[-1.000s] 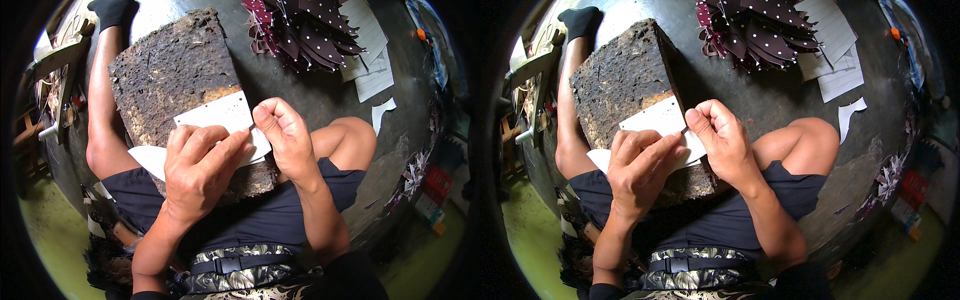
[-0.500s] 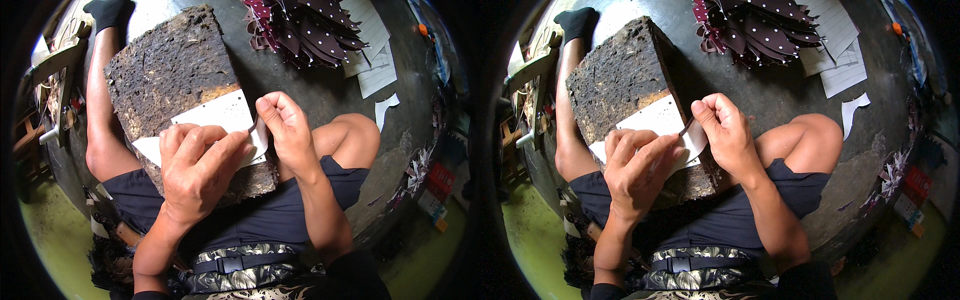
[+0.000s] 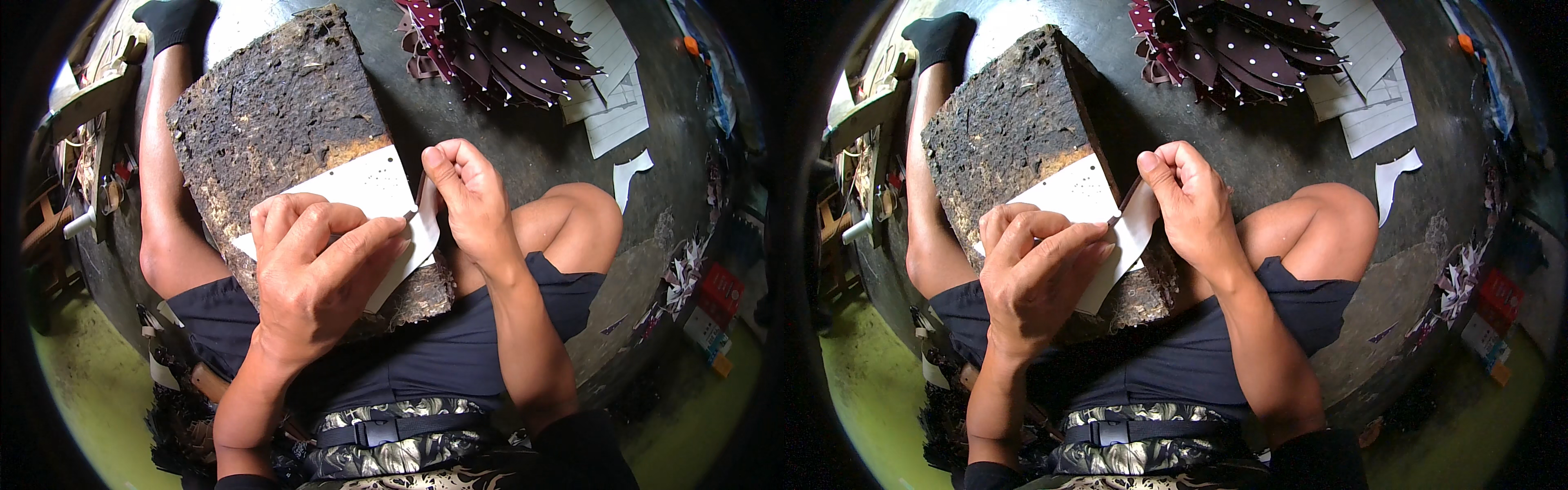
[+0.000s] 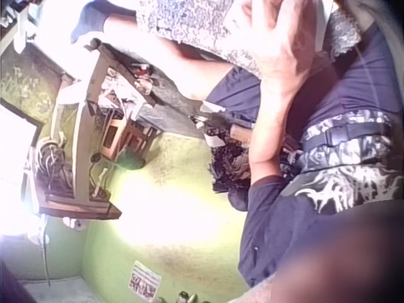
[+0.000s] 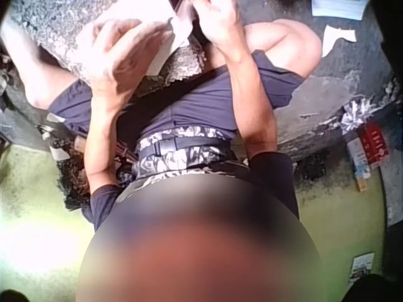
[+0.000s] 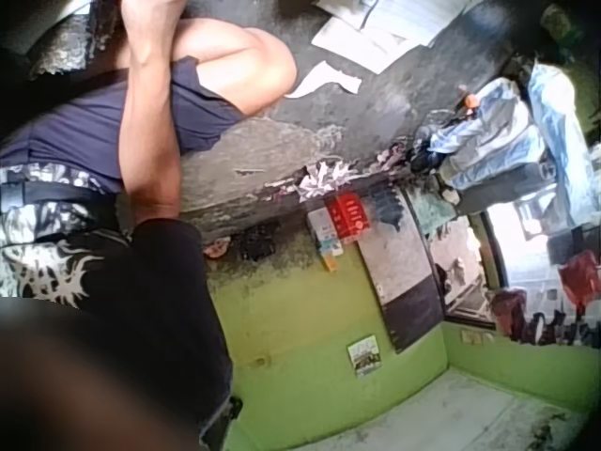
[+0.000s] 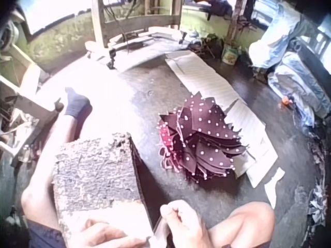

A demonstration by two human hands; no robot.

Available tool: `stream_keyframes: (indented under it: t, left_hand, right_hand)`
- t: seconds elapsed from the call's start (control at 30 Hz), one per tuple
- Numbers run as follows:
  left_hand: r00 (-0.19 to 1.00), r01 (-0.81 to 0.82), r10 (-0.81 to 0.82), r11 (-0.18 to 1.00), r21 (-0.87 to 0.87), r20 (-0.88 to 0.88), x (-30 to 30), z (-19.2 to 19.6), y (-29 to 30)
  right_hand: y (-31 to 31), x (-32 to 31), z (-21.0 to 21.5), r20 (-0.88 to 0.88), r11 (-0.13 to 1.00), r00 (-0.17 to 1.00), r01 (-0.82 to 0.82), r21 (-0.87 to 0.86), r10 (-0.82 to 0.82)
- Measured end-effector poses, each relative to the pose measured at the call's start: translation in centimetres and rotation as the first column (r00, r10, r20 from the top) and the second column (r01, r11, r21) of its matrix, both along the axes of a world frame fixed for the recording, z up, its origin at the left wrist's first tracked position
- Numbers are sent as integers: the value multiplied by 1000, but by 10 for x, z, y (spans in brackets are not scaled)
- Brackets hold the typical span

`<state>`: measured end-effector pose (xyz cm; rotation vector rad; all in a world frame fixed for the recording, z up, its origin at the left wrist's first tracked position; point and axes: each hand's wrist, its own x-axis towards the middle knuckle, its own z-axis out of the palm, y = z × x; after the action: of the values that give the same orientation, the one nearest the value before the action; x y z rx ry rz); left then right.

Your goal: The person sits on the floor and repeatedly peels a white paper backing off a dark polka-dotted sheet placed on a wooden block. The peeled sheets are set aside on the floor.

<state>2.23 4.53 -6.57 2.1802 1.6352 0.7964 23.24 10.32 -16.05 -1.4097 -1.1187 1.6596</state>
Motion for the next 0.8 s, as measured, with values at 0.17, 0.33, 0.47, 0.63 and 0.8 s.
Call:
stream_keyframes:
  t: [0.17,0.33,0.47,0.63,0.8]
  left_hand:
    - [1000,23,-23,1000,-3,-5,-3,0,2]
    - [1000,29,-29,1000,-4,-7,-2,1,2]
    - [1000,24,-24,1000,18,0,0,0,2]
    - [1000,-10,9,999,33,5,7,-3,-1]
    - [999,-42,42,999,29,11,12,-3,-4]
  right_hand:
    - [4,-1,0,80,999,997,-2,33,0]
    - [8,-1,-3,161,996,987,5,91,-19]
    - [12,-2,-7,227,992,973,10,123,-38]
    - [0,6,25,-339,831,787,365,-419,-516]
    - [-36,-17,64,-545,934,760,311,-173,-354]
